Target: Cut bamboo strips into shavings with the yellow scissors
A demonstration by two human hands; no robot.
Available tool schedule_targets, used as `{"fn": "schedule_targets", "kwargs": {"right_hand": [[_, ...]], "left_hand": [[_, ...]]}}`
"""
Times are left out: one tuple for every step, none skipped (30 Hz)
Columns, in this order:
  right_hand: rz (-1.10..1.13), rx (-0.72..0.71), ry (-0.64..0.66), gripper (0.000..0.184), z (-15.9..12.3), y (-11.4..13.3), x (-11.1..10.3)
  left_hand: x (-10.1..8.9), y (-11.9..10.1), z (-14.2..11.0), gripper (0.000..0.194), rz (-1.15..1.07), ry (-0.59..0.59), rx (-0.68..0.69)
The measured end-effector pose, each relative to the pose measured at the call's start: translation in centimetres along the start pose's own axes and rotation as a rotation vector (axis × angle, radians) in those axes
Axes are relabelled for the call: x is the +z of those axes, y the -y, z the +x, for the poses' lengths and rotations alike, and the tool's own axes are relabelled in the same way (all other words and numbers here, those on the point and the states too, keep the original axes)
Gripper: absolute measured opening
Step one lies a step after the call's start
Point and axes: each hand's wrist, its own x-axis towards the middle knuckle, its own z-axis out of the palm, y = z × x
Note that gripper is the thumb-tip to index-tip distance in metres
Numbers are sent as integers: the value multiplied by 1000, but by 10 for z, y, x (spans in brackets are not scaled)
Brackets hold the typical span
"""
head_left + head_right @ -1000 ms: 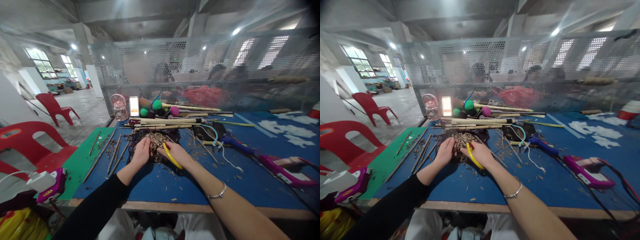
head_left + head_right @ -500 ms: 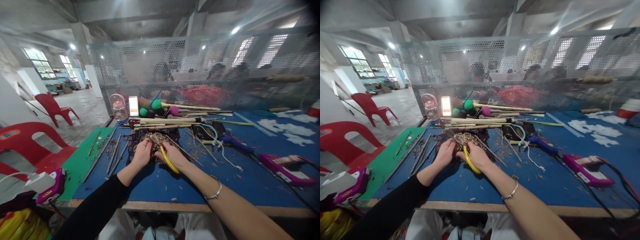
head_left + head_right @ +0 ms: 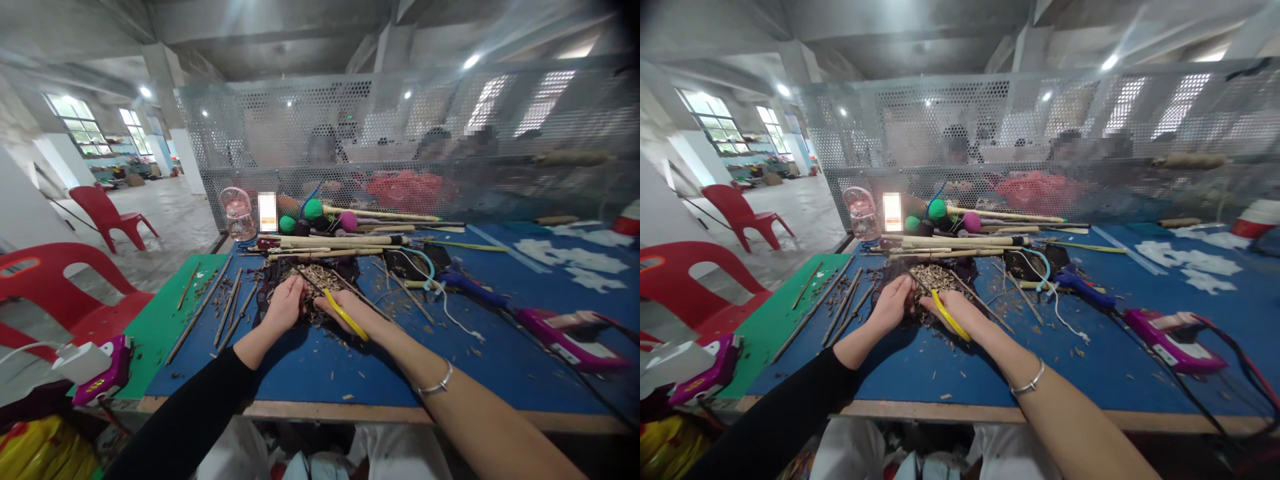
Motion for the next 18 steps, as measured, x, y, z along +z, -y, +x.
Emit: {"fn": "schedule_targets", "kwargs": {"right_hand": [[20,-36,23,49,-1,1,-3],[31,-57,36,51,-1,1,-5],[35,-64,36,53,-1,1,-6],[36,-55,28,52,-1,0,-6],[34,-36,14,51,0,-1,-5],[26,-13,-10,49,1,-2,-5],[9,12,-44,46,1,-4,-4],[-17,38,-84,44,2,-6,-4],[-55,66,-126,43,2,-7,-6],[-102,100,-169,41,2,-9,-9],[-154,136,-209,40,2,-11,-13],[-206,179,-244,38,2,-14,-18],[-263,224,-269,37,2,-17,-23],[-325,274,-294,36,2,-20,-29],[-383,328,-288,35,3,-24,-34],[-432,387,-253,34,3,-28,-39],[-469,447,-202,32,3,-33,-42],[-494,495,-154,28,4,-37,-44]], "left_hand": [[1,-2,0,33,-79,36,-27],[1,-4,0,32,-153,74,-53],[1,-7,0,31,-216,102,-74],[1,-9,-1,29,-262,119,-87],[1,-10,-1,27,-289,123,-91],[1,-10,-1,26,-298,119,-89],[1,-10,0,26,-289,107,-79],[0,-9,0,27,-256,90,-65],[-1,-7,1,28,-201,68,-51],[-2,-4,2,29,-127,42,-40],[-4,-2,3,31,-41,11,-31],[-6,1,3,32,49,-23,-26],[-7,3,4,33,137,-55,-24],[-9,5,5,34,215,-83,-23],[-10,6,6,36,282,-107,-22],[-11,7,6,37,337,-127,-17],[-12,7,6,39,380,-142,-12],[-12,7,6,40,410,-152,-7]]}}
